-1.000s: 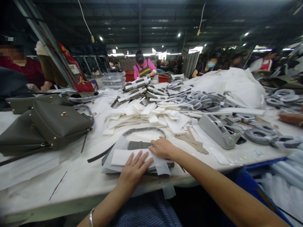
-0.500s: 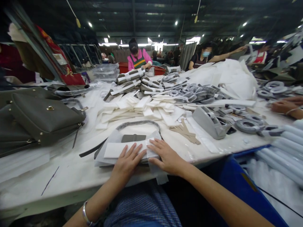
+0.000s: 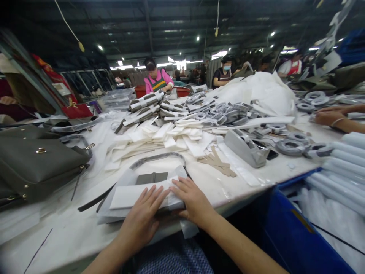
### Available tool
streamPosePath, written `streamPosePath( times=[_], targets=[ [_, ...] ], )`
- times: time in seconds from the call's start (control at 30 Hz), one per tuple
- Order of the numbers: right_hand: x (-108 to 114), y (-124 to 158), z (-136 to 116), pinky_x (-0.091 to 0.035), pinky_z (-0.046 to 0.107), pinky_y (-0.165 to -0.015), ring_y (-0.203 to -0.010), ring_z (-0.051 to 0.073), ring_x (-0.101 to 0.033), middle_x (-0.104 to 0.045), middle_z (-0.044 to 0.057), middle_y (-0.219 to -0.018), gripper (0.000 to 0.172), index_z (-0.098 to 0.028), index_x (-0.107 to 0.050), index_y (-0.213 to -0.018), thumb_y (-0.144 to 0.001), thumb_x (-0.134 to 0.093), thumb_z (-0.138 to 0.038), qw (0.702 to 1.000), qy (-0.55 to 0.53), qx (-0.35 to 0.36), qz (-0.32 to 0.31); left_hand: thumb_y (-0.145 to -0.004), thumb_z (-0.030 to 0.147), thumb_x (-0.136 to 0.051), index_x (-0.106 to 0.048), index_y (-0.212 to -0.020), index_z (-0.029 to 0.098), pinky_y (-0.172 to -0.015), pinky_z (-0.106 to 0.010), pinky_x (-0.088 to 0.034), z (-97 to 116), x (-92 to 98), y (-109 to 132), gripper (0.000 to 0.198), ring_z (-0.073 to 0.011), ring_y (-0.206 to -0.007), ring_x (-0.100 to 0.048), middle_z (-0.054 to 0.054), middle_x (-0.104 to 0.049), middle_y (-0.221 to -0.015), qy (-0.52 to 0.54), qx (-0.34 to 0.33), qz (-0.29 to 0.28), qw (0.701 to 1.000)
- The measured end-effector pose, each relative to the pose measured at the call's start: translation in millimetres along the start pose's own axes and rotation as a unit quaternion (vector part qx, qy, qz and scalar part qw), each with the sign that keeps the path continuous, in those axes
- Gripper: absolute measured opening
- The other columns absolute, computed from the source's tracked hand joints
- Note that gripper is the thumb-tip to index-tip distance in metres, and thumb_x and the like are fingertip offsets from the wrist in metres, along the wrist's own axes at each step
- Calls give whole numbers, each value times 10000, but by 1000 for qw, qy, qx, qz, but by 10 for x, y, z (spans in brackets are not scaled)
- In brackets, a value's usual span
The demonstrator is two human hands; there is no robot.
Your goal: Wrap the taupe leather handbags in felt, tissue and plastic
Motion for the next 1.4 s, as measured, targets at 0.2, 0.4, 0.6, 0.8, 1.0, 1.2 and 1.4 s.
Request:
streamPosePath(
  times=[0.2,0.4,0.6,0.8,1.0,1.2,1.4],
  targets=[
    [-26,26,19,-296,566,-1184,-1444,334,-363,-469,148,-1524,708,-194,-540,-1403,-739,-785,-216,999,-21,8,25,-922,432,-623,-409,-1497,325,-1127,-640,-333,166,-38,-72,623,-374,-1388,-442,-71,-441,-1545,-15,49,78,996],
    [117,140,-50,-291,561,-1198,-1454,317,-357,-432,141,-1550,755,-204,-407,-1503,-824,-733,-246,999,-25,11,32,-960,329,-590,-529,-1410,318,-1202,-594,-214,188,-157,-43,453,-328,-1356,-493,7,-560,-1438,-32,46,136,989],
    [237,1027,-98,-415,525,-1155,-1349,278,-516,-606,101,-1401,653,-270,-427,-1490,-900,-701,-333,984,14,35,172,-935,332,-638,-564,-1376,325,-1203,-585,-225,175,-122,-56,447,-319,-1348,-506,-1,-570,-1428,-22,51,144,988],
    [-212,1197,-112,-505,459,-1086,-1270,223,-596,-668,64,-1324,535,-252,-472,-1465,-962,-535,-84,982,72,84,156,-940,386,-625,-569,-1373,332,-1191,-587,-252,177,-115,-62,440,-320,-1354,-500,-16,-578,-1420,-25,57,138,989],
    [-161,1027,-190,-560,409,-1014,-1111,197,-696,-755,31,-1155,398,-273,-657,-1278,-955,-523,-82,965,26,67,254,-931,439,-625,-570,-1373,321,-1168,-600,-284,189,-104,-71,461,-332,-1351,-502,-36,-585,-1411,-42,47,139,988],
    [-124,1205,-630,-621,351,-895,-980,185,-745,-784,43,-1052,326,-213,-708,-1131,-941,-494,-58,968,-27,59,241,-941,389,-623,-603,-1332,319,-1157,-598,-306,226,-103,-68,398,-324,-1348,-507,-32,-601,-1393,-56,42,149,986],
    [-113,1236,-703,-651,371,-839,-942,209,-757,-783,53,-1044,366,-217,-696,-1155,-913,-488,-38,967,-39,64,244,-965,369,-592,-573,-1362,297,-1180,-595,-268,237,-131,-63,404,-298,-1345,-513,-45,-632,-1354,-48,28,158,986]
  ],
)
Point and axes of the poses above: each hand's wrist, its own y-axis away from the middle knuckle, its own x-axis out of the back of the hand, z = x × y, the point moved 5 cm from there along -y, towards the middle knuckle
